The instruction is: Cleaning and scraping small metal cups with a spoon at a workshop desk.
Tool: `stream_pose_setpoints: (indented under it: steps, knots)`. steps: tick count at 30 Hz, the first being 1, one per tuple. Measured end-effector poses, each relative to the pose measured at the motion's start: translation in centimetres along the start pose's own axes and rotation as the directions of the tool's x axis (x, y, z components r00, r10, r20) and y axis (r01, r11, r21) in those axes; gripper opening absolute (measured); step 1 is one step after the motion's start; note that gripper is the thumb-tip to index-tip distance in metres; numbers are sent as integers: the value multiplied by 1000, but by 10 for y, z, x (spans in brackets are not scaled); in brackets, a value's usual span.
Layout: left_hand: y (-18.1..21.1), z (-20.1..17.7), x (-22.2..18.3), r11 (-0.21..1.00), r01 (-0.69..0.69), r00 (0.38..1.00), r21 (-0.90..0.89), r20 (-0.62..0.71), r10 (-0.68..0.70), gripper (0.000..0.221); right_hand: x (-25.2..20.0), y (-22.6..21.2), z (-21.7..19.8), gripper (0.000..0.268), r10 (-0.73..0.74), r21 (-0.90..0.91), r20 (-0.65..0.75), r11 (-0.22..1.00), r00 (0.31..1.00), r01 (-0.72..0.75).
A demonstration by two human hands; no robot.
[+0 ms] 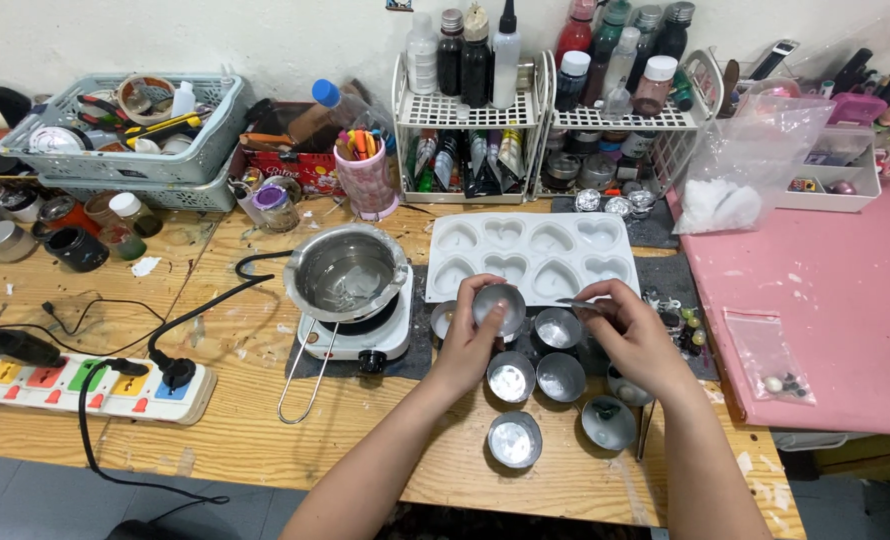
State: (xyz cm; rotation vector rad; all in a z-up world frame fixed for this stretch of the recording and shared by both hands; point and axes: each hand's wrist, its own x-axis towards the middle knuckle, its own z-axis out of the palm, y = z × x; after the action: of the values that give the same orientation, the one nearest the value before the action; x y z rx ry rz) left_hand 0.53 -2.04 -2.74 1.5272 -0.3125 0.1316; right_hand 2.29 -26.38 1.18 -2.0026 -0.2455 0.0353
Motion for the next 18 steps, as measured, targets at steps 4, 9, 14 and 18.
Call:
stream_pose_setpoints:
  steps: [4,9,14,18]
  knots:
    - [9,-7,-1,994,108,994,-14,35,-107,55,-7,-6,10,18,-192,127,38,974,981,186]
    - [11,-10,3,996,-91,995,13,38,91,67,-15,-17,26,21,-226,-250,62,939,972,234]
    - [-7,-16,6,977,-213,977,17,14,213,70,-22,-53,36,19,-415,-590,123,700,901,403]
    - [8,-11,3,990,-116,993,-74,29,119,69,-21,-74,45,14,-272,-826,248,442,930,350]
